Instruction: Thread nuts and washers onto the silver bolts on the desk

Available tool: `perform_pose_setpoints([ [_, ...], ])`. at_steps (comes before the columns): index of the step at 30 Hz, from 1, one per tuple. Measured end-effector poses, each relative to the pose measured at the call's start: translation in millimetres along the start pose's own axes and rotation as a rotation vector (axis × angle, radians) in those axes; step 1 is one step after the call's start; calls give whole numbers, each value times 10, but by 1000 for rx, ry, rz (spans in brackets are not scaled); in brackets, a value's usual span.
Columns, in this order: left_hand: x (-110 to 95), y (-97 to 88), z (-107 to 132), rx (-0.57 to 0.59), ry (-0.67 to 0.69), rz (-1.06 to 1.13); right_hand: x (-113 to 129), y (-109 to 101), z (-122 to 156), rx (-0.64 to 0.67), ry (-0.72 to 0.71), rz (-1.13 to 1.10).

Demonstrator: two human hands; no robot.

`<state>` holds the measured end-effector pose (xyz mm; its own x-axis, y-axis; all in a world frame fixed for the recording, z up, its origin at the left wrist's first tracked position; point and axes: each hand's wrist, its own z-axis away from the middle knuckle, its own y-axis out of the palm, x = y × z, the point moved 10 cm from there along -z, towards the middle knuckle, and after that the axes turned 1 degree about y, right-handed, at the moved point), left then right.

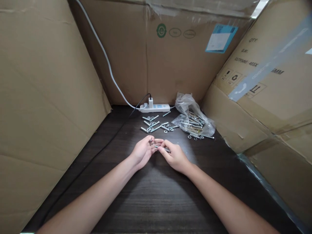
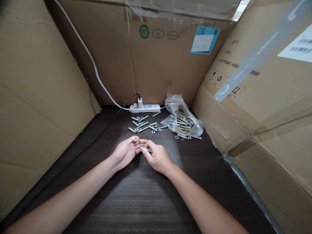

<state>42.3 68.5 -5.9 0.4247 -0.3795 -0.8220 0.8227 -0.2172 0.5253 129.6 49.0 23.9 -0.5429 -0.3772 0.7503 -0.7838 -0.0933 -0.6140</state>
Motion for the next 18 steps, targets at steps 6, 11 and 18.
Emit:
perform_pose_setpoints([
  [6,-47,206,88,103,63,66,-44,31,9,-23,54,75],
  [11,-132,287,142,126,162,-50,-27,30,11,-41,70,-57],
  [18,-313,84,93,0,346,-287,10,-21,18,-43,53,-216],
])
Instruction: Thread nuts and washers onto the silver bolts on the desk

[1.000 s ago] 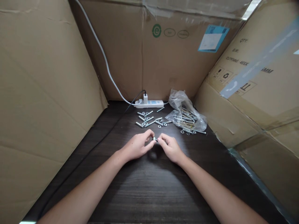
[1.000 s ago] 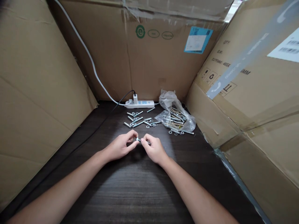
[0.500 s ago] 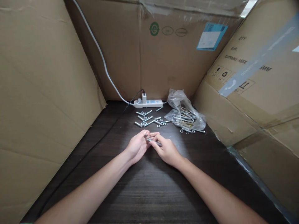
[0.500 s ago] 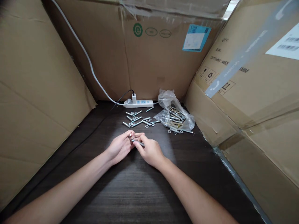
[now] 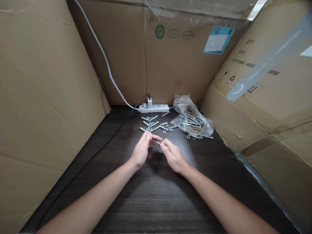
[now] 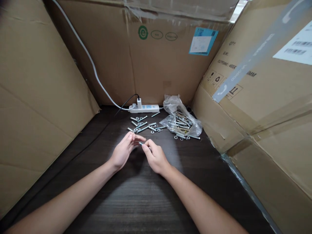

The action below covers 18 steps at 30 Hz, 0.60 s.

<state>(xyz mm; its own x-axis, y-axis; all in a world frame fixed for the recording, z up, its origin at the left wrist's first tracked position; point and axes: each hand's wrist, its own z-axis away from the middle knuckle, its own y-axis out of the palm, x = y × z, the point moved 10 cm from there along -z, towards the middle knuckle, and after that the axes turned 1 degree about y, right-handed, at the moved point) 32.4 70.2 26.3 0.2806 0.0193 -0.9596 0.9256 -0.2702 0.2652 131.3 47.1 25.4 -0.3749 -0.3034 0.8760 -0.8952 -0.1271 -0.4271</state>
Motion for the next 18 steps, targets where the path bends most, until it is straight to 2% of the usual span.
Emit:
perform_pose_setpoints([
  [2,15,-55,-36,-10,6,-87,6,-12,-1,5,-3,8],
  [7,99,-5,-35,89,-62,-288,10,-20,-4,18,-9,41],
  [12,-46,52,22,125,67,-617,0,-41,-8,14,-4,68],
  [18,-49,151,65,223,127,-735,-60,-67,-22,-11,16,93],
])
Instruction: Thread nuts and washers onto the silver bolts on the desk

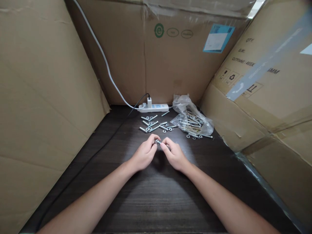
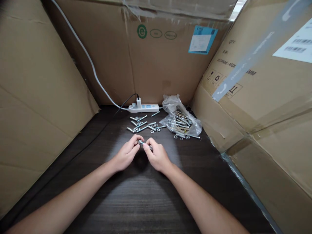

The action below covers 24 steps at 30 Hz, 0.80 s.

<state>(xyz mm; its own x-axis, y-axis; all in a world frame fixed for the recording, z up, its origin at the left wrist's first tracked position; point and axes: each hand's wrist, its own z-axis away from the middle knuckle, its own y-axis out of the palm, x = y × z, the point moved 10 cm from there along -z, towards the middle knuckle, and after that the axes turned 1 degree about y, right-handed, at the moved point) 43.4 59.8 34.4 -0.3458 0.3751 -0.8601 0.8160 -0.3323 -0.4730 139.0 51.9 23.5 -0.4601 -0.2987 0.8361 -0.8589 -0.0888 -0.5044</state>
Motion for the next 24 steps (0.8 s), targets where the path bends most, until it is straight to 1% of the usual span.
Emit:
perform_pose_setpoints([
  [10,-18,-2,1,19,52,-114,7,-47,-22,-21,-16,-17],
  [18,-50,24,-3,64,67,-140,8,-23,-29,15,-19,-58],
  [24,-108,-2,25,16,111,-118,12,-25,-29,27,-26,-93],
])
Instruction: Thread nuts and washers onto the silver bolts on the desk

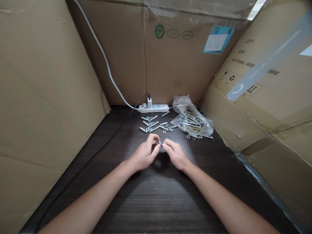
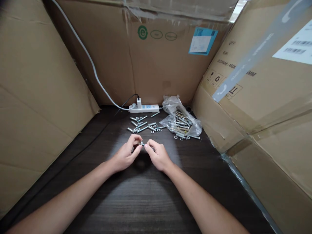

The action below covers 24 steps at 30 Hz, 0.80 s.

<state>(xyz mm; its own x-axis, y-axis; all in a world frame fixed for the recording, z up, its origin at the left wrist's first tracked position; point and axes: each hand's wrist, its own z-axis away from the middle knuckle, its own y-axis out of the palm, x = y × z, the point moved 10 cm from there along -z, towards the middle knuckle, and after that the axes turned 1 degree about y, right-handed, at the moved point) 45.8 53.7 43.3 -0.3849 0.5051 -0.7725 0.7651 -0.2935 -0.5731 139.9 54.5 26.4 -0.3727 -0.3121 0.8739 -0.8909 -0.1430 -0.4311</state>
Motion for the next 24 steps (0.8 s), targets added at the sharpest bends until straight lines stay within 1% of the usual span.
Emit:
perform_pose_setpoints([
  [4,-38,-22,5,-31,31,-4,-5,15,2,12,-5,-16],
  [7,-79,-72,6,-83,53,4,-2,17,0,8,-10,-20],
  [11,-108,-162,6,-164,65,-26,24,-30,0,-35,-17,-4],
  [13,-104,-177,3,-177,63,-63,40,-47,4,-50,-21,4],
  [19,-101,-84,-3,-92,79,-135,30,2,16,-11,-10,32],
  [24,-157,-81,-5,-43,95,-194,19,14,16,-5,-8,48],
])
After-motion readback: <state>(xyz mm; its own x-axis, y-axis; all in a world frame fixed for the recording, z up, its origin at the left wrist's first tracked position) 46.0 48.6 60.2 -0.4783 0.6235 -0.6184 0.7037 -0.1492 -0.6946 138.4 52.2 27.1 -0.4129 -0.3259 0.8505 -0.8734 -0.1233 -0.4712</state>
